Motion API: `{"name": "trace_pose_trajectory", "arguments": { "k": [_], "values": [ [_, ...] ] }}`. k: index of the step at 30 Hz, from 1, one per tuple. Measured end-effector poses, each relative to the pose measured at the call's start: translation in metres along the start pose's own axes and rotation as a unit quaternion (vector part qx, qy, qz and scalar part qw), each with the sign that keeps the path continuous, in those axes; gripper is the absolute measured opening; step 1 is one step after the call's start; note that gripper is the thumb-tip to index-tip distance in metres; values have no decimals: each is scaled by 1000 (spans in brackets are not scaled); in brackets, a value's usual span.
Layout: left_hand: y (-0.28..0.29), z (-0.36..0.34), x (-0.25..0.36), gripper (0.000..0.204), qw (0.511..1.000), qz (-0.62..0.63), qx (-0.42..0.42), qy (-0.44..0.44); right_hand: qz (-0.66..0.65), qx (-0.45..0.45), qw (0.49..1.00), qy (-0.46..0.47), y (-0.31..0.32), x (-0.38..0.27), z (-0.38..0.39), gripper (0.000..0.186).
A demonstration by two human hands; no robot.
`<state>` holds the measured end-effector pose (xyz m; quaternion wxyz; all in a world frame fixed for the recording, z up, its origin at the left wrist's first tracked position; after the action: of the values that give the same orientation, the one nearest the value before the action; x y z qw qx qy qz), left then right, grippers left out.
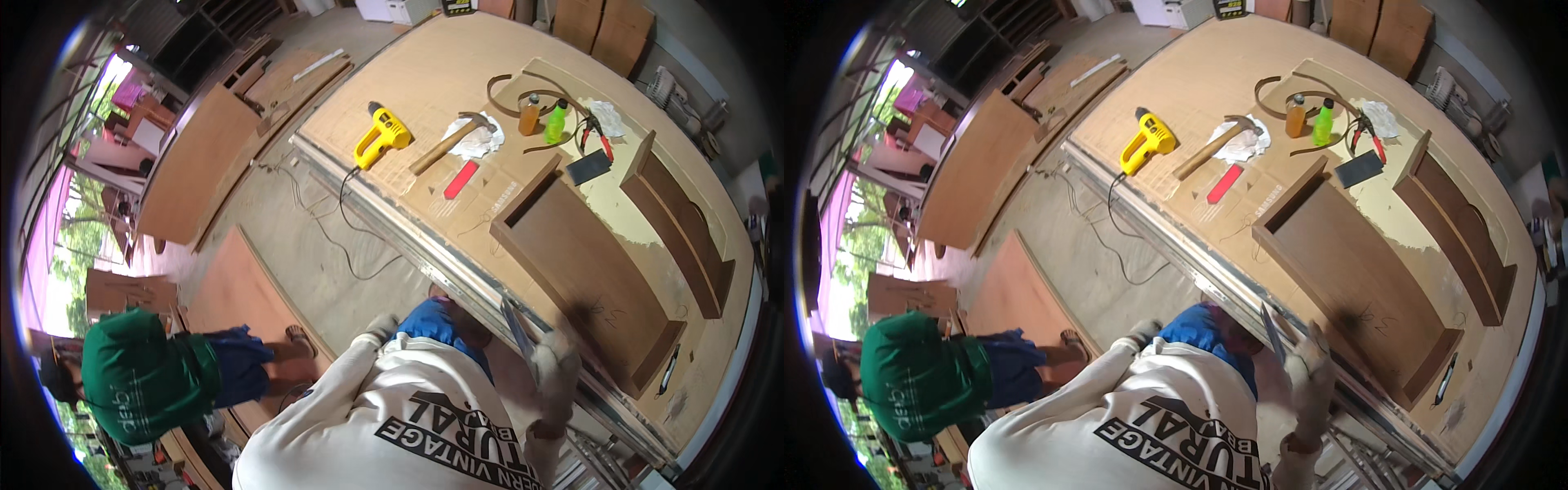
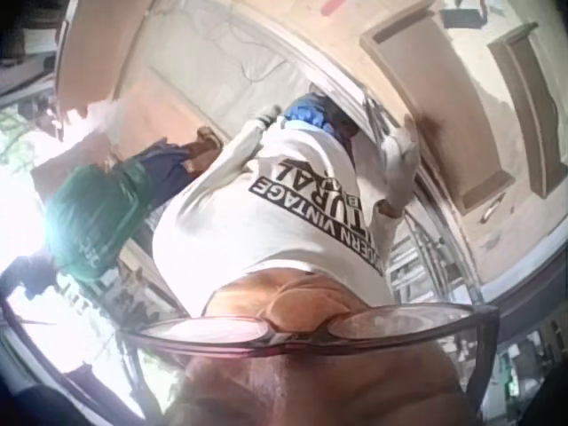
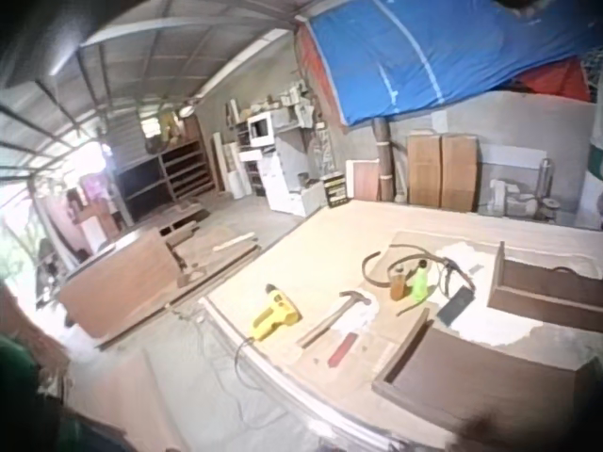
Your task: The person assembles wooden components by applying glue to the edges and using a hammer to tap the pieces into place. They then use a red marking tool to label or mark the wood, and use a square ruler to check the alignment of the assembled parts.
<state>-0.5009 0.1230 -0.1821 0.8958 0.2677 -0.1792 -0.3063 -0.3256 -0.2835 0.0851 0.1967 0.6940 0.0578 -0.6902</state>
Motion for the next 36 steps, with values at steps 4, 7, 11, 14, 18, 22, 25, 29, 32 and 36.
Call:
{"name": "trace_pose_trajectory", "arguments": {
  "k": [4, 7, 11, 14, 18, 22, 25, 29, 32, 36],
  "values": [
    [-104, 100, -141, 33, 966, 86, -160, 183, -39, -76, 996, -19, -36, 13, -24, 52],
    [-127, 147, -171, 33, 933, 200, -163, 250, -133, -41, 990, 25, -70, 20, -41, 49],
    [-129, 138, -170, 33, 926, 274, -117, 232, -65, 19, 997, -36, -92, 29, -69, 48],
    [-118, 110, -176, 36, 962, 227, 9, 152, -229, 72, 970, -47, -107, 17, -73, 46],
    [-78, 52, -165, 42, 974, 180, 136, 37, -152, 92, 983, -44, -120, -16, -60, 55],
    [11, 47, -90, 43, 976, 137, 150, -75, -77, 90, 987, -110, -136, -13, -31, 53],
    [43, 40, -43, 43, 968, 119, 147, -162, -123, 132, 978, -102, -159, -16, 3, 31],
    [50, 49, 13, 43, 940, 200, -32, -273, -123, 125, 973, -148, -179, -10, 47, 46],
    [56, 78, 83, 39, 904, 328, -171, -213, -107, 170, 973, -115, -192, -9, 58, 45],
    [77, 101, 141, 33, 802, 462, -372, -67, -142, 164, 973, -72, -188, -12, 48, 47]
  ]
}}
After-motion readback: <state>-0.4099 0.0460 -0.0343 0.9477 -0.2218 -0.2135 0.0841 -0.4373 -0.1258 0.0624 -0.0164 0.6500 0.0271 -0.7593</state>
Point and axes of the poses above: each hand's wrist, its own z-axis away from the middle knuckle, its own y-axis out of the back of the hand, x = y × z, the point moved 1 cm from there along -z, towards the middle knuckle, and after that the axes turned 4 degrees about y, right-handed, at the moved point
